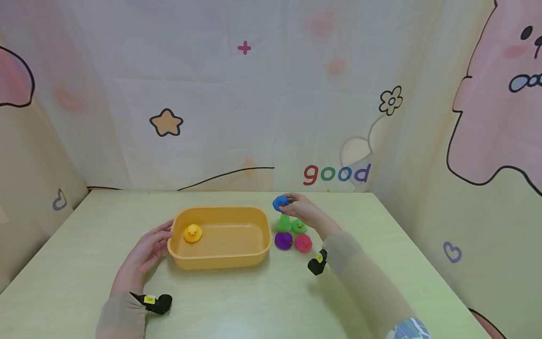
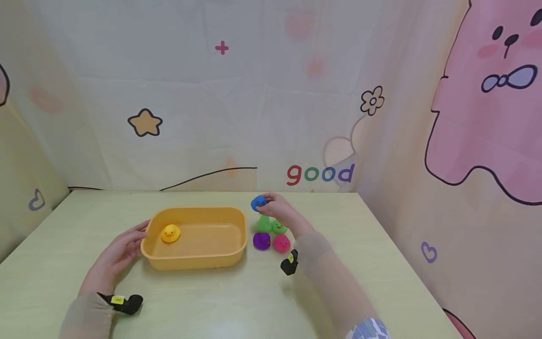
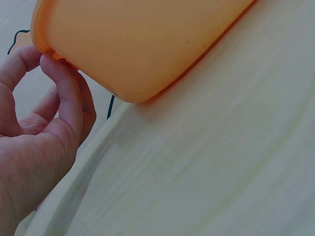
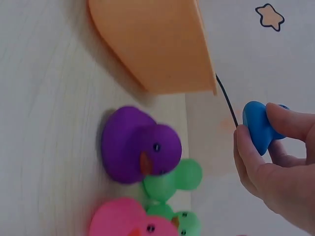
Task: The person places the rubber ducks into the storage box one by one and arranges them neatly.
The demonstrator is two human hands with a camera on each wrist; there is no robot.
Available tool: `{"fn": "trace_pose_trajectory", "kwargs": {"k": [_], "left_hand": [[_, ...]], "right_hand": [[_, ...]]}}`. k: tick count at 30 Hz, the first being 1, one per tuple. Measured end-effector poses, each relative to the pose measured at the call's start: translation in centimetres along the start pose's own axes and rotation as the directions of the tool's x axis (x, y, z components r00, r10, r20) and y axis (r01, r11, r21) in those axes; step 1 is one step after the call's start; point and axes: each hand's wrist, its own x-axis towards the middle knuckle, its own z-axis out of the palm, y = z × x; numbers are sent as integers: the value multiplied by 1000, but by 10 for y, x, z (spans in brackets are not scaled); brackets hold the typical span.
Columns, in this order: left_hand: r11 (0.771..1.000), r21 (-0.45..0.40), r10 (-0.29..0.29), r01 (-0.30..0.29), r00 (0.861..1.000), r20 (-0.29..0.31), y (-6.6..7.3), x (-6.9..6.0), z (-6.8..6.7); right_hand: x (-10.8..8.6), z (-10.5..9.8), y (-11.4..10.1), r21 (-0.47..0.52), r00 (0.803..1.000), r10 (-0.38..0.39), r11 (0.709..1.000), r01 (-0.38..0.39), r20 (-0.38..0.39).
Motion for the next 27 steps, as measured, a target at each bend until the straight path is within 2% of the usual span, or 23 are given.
{"fn": "trace_pose_trajectory", "kwargs": {"k": [6,13,20,27], "left_hand": [[999,43,-5,5,1000,-11,0,2,-2],[999,34,13,-12,1000,-16,-2,3,-2],[999,30,19,-18,999,-31,-3,5,-1],[999,45,15,-13,999,-40,-1,4,-2]], "right_hand": [[12,44,-14,11,999,-20,1000,20,33],[24,87,-13,11,995,-27,1000,26,91],[32,119,-10,41,989,-40,999,35,144],[37,146,-8,27,993,16,999,-19,117]]}}
